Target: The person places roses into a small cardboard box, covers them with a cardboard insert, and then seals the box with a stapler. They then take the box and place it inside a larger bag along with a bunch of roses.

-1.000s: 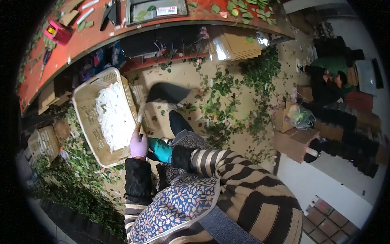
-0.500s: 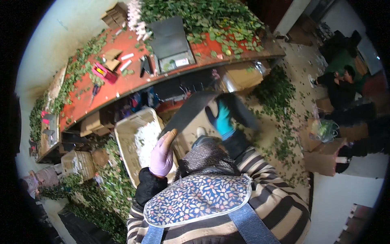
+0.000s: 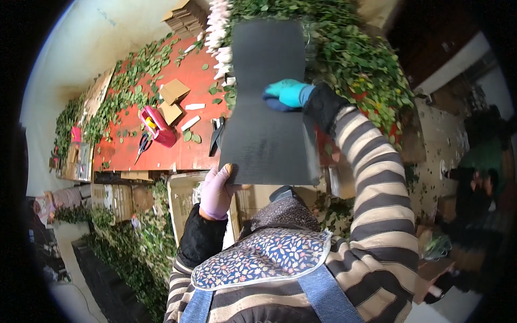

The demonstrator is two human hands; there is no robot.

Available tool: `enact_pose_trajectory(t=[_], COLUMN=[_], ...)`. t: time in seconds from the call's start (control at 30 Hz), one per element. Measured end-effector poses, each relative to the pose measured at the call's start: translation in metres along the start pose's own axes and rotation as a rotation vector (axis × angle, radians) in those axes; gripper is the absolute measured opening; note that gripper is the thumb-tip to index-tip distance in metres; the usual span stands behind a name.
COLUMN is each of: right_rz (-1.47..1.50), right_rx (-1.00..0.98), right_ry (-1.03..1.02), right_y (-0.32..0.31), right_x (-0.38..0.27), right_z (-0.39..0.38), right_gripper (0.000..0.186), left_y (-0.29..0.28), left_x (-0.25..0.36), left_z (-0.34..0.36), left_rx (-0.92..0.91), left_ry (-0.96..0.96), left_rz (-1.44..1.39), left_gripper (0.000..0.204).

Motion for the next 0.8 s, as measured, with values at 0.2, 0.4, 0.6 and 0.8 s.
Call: enact_pose_trajectory(t=[0.2,0.4,0.6,0.8], right_rz=[0.096,-0.137,-0.05,-0.151], right_rx=[-0.192,-0.385,-0.318,-0.218], right_ry=[-0.163,-0.181,-0.03,-0.018], right_y=[0.082,0.143,0.092,0.1], right_x=[0.003,0.029,-0.014,-0.015], right_z=[-0.005,-0.015,-0.002,0.001], right_gripper=[0.037,0.054,0.057,0.073], left_y=[-0.013,-0.097,-0.081,-0.097], left_x=[0.004,0.032,-0.011,-0.015], left_z=[0.01,0.08,0.184,0.199], left_rx=[-0.098,0.005,-0.337,-0.323], left_ry=[-0.157,0.001,-0.183,-0.366], left_rz=[-0.052,0.408,0.593,0.959], left_gripper=[0.058,0.055,0.049,0.044])
Point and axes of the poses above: each hand's wrist, its own z-axis towards the middle knuckle, its own y-axis out of the palm, x = y × z, the point moved 5 cm from there along z, towards the middle knuckle, and after that the axes turned 3 degrees about x, right-handed, at the moved point
